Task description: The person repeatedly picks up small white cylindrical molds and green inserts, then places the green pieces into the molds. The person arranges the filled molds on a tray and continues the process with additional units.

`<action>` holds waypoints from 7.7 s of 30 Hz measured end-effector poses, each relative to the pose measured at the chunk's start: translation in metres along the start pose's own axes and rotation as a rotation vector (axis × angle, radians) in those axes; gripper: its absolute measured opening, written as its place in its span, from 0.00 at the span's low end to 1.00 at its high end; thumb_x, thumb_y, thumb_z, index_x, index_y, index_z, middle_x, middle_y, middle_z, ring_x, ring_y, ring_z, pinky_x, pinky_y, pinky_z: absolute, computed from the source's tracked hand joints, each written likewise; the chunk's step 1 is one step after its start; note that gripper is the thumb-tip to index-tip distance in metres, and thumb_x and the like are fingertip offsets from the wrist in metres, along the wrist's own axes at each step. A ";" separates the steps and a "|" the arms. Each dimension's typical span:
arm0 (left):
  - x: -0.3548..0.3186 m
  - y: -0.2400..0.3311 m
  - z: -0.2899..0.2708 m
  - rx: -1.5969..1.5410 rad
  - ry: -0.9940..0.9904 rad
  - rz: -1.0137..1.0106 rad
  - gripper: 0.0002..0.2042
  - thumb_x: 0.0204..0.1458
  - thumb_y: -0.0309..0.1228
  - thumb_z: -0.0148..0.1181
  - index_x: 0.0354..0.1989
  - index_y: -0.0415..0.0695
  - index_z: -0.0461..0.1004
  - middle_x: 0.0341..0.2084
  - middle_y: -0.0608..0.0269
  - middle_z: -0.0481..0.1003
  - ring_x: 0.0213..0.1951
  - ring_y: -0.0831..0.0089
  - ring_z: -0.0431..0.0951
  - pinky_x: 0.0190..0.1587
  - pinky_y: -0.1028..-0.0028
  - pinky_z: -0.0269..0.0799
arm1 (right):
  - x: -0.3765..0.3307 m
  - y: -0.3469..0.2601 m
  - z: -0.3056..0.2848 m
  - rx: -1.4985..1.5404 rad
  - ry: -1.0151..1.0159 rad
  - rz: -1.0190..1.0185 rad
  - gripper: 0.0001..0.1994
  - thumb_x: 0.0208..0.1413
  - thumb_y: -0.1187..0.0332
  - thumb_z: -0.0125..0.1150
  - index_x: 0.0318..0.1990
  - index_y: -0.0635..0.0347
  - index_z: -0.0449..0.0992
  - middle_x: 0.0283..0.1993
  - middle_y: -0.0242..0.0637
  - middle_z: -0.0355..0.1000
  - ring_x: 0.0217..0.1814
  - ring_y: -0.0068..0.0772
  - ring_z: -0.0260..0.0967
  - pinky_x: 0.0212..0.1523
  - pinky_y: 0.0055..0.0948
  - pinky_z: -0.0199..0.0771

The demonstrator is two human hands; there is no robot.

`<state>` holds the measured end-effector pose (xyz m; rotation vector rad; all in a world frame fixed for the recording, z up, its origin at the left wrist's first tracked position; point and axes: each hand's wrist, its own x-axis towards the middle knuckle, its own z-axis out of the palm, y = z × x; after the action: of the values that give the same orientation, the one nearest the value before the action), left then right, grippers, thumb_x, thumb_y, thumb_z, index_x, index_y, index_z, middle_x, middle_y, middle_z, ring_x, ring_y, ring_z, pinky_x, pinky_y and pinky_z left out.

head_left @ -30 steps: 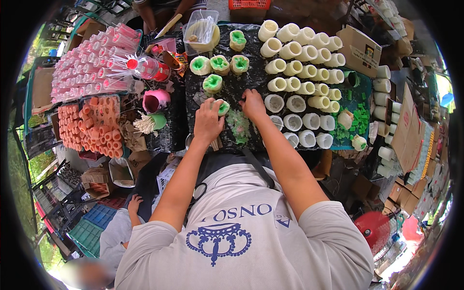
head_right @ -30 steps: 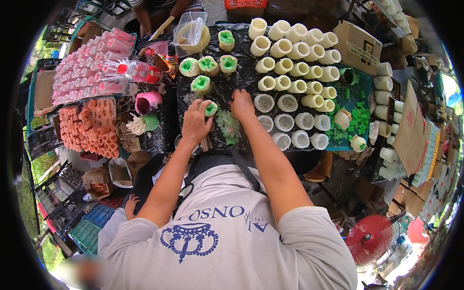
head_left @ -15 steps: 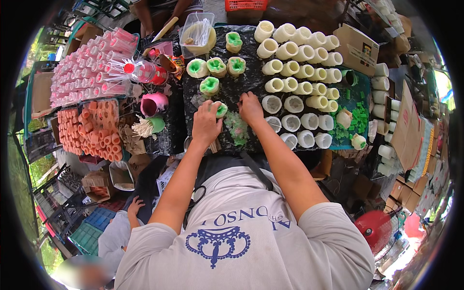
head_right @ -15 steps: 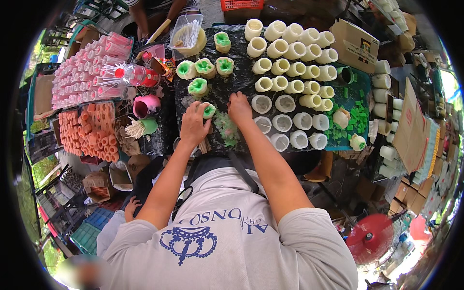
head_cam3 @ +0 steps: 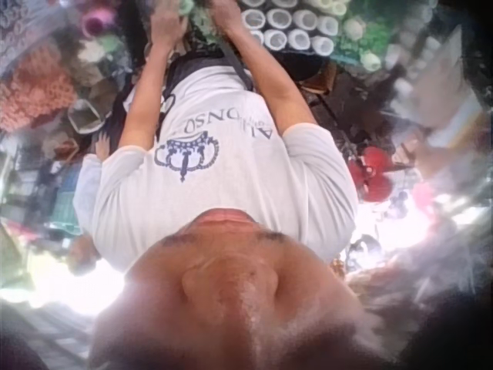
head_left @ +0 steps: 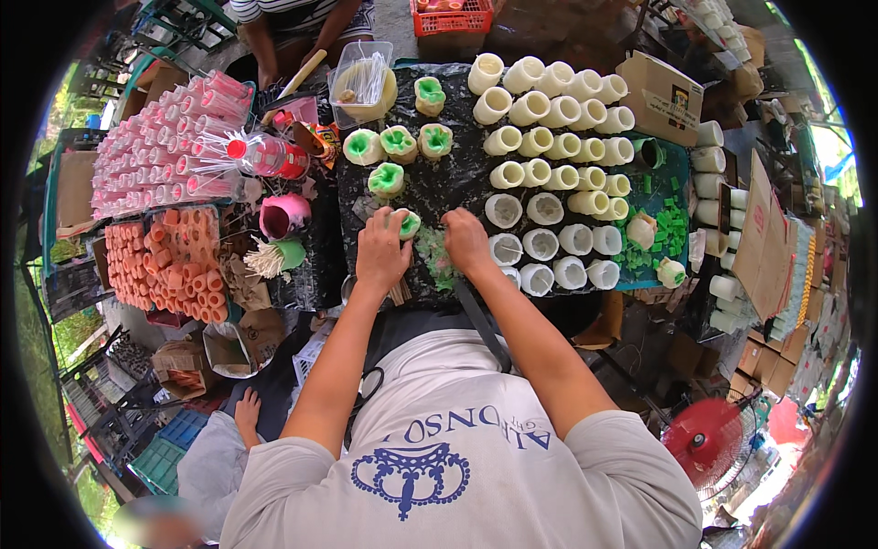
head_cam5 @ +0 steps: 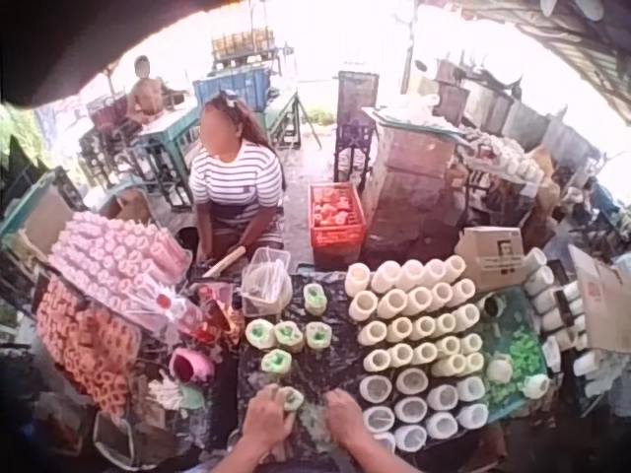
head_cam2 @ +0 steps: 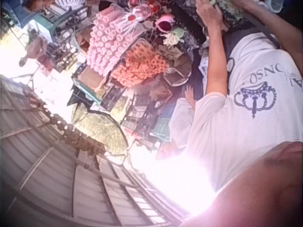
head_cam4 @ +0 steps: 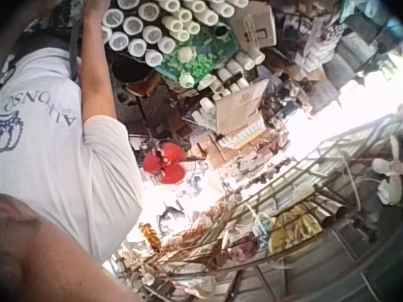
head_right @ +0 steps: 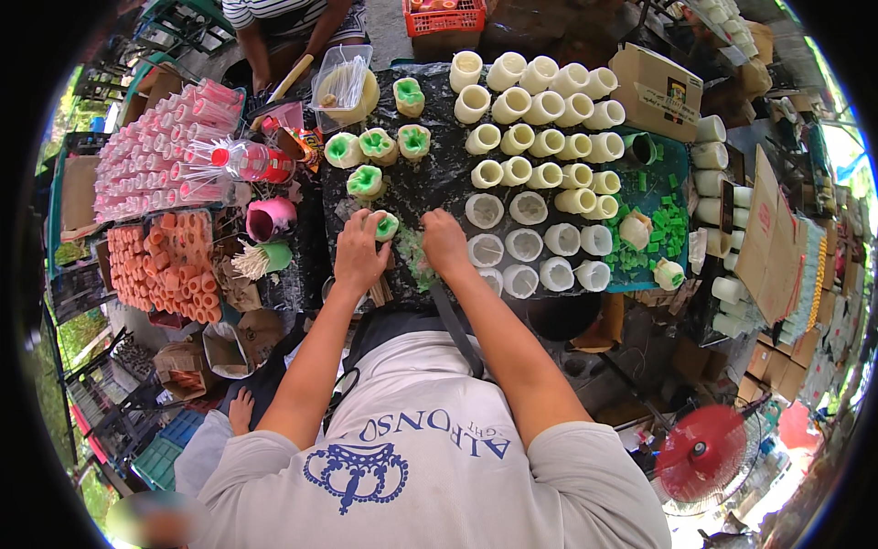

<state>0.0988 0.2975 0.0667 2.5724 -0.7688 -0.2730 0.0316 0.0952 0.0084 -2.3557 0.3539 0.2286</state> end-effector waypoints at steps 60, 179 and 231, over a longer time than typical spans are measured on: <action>0.000 -0.002 0.003 -0.014 0.082 0.018 0.30 0.48 0.30 0.72 0.63 0.48 0.72 0.56 0.50 0.71 0.58 0.47 0.77 0.55 0.52 0.75 | 0.049 0.005 0.040 -0.370 -0.035 -0.178 0.40 0.77 0.51 0.44 0.84 0.73 0.47 0.91 0.58 0.38 0.94 0.56 0.32 0.90 0.51 0.35; 0.028 0.038 -0.054 -0.290 0.293 0.057 0.31 0.43 0.25 0.71 0.60 0.42 0.70 0.54 0.46 0.69 0.57 0.43 0.74 0.60 0.54 0.75 | 0.019 0.003 0.020 -0.132 0.235 0.027 0.13 0.65 0.61 0.70 0.48 0.60 0.81 0.53 0.44 0.73 0.57 0.51 0.76 0.53 0.49 0.83; 0.062 0.050 -0.030 -0.293 0.105 0.129 0.32 0.44 0.28 0.73 0.62 0.43 0.71 0.51 0.49 0.70 0.56 0.46 0.76 0.56 0.54 0.76 | -0.044 -0.014 0.005 -0.153 -0.108 -0.340 0.14 0.62 0.66 0.65 0.50 0.65 0.83 0.50 0.48 0.79 0.54 0.53 0.78 0.53 0.49 0.79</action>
<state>0.1355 0.2358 0.1125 2.2342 -0.7885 -0.1925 -0.0063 0.1164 0.0254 -2.4955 -0.1223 0.2245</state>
